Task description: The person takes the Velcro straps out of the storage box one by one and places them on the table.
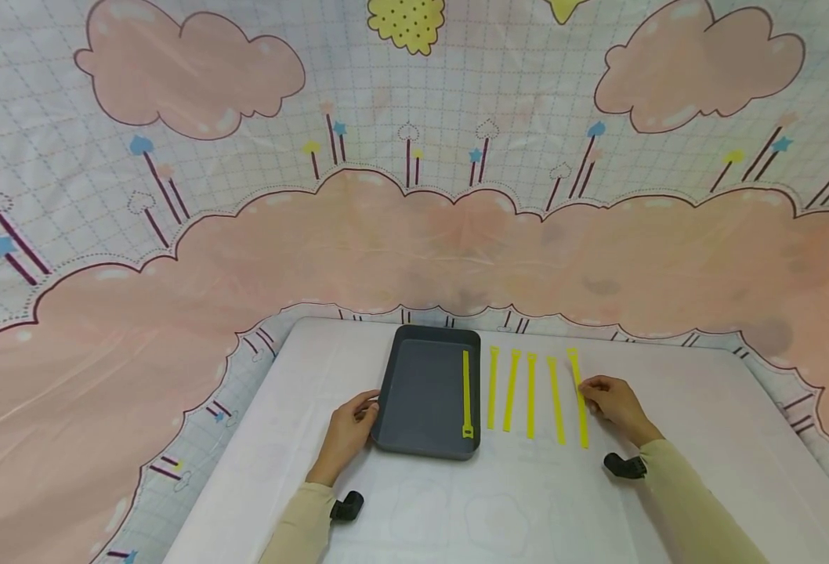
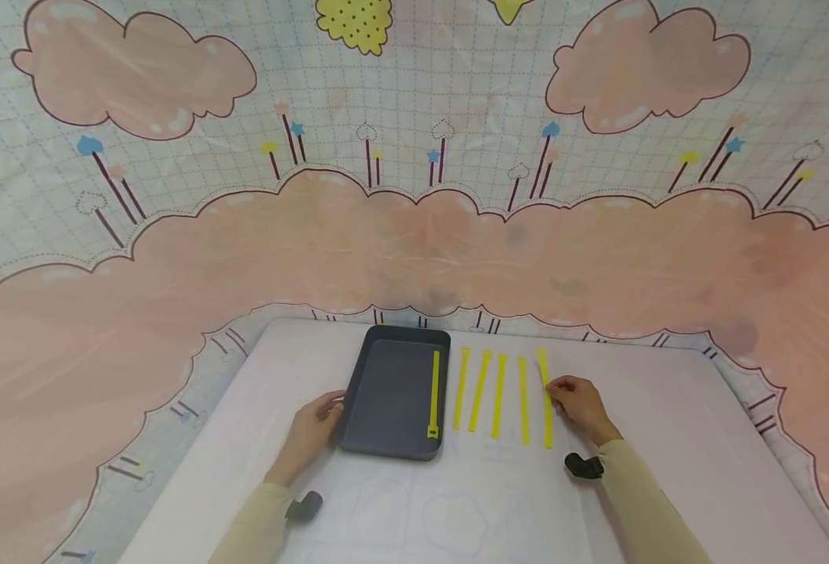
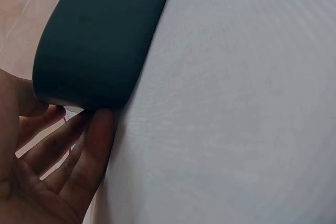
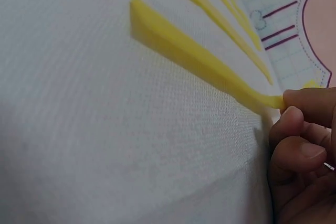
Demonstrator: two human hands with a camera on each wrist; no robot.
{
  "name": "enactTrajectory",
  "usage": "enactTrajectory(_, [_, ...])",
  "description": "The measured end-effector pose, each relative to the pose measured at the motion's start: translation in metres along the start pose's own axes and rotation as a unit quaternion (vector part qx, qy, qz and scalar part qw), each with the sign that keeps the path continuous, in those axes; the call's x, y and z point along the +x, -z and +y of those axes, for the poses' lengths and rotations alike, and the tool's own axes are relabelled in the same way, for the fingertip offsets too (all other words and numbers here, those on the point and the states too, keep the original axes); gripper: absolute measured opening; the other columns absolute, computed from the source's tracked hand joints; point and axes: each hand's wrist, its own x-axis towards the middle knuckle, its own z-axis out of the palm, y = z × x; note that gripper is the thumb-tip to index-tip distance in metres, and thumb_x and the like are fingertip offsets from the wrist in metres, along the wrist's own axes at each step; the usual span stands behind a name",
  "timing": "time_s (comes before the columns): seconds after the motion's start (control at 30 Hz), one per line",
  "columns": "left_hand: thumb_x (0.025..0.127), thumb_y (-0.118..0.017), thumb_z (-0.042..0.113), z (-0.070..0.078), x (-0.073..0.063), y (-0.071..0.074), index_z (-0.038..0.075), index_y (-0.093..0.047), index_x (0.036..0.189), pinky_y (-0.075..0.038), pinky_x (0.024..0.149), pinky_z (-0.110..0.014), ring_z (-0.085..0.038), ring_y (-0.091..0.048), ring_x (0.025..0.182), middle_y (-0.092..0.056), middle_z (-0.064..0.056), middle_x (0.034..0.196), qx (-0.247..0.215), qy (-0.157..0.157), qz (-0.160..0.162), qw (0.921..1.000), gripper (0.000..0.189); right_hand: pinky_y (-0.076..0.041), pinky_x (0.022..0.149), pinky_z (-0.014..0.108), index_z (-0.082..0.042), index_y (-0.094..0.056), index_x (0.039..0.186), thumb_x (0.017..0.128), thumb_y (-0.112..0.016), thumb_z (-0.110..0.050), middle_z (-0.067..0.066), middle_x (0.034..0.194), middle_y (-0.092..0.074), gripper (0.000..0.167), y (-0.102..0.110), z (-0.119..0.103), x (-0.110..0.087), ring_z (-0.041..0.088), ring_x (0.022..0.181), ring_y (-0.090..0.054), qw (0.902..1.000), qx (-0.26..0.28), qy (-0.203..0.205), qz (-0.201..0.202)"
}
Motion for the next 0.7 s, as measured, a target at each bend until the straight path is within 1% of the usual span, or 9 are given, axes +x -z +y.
enactTrajectory(0.2, [0.098,-0.060,0.013,-0.0001,0.0006,0.0000,0.008,-0.065,0.128,-0.055,0.090,-0.044,-0.031,-0.070,0.103,-0.073,-0.014,0.112,0.003,-0.001,0.001,1.0000,0.031,-0.042,0.051,0.023,0.006,-0.058,0.121,0.099,-0.057,-0.025,-0.001,0.070,-0.056,0.037,0.0007,-0.0016,0.0006,0.010,0.061,-0.051,1.0000,0.000,0.003,0.001])
enactTrajectory(0.3, [0.098,-0.060,0.013,-0.0017,0.0010,0.0000,0.008,-0.065,0.128,-0.055,0.090,-0.044,-0.031,-0.070,0.103,-0.073,-0.014,0.112,0.009,-0.002,0.002,1.0000,0.031,-0.043,0.052,0.023,0.006,-0.057,0.125,0.100,-0.056,-0.026,-0.001,0.071,-0.057,0.040,0.0000,-0.0021,0.0005,0.010,0.062,-0.051,1.0000,0.004,0.000,0.001])
enactTrajectory(0.43, [0.097,-0.061,0.011,-0.0025,0.0014,0.0001,0.008,-0.065,0.128,-0.056,0.089,-0.044,-0.031,-0.070,0.103,-0.073,-0.015,0.112,0.009,-0.003,0.004,1.0000,0.031,-0.044,0.055,0.024,0.003,-0.054,0.128,0.101,-0.054,-0.027,-0.001,0.077,-0.058,0.040,-0.0009,-0.0032,-0.0006,0.010,0.065,-0.053,0.9998,0.012,-0.013,0.005])
enactTrajectory(0.6, [0.097,-0.060,0.011,-0.0009,0.0013,-0.0004,0.007,-0.066,0.127,-0.056,0.089,-0.044,-0.031,-0.070,0.103,-0.073,-0.015,0.112,0.002,-0.002,0.006,1.0000,0.030,-0.047,0.058,0.025,0.000,-0.050,0.132,0.102,-0.053,-0.028,0.004,0.088,-0.061,0.042,-0.0004,-0.0050,-0.0041,0.012,0.069,-0.054,0.9996,0.011,-0.006,0.025])
enactTrajectory(0.7, [0.097,-0.060,0.011,-0.0005,0.0011,-0.0014,0.008,-0.065,0.127,-0.056,0.089,-0.044,-0.030,-0.070,0.103,-0.073,-0.015,0.112,0.007,-0.002,0.007,0.9999,0.030,-0.047,0.059,0.026,-0.001,-0.048,0.133,0.102,-0.053,-0.029,0.008,0.095,-0.061,0.042,0.0003,-0.0070,-0.0073,0.014,0.072,-0.054,0.9993,0.006,-0.002,0.037])
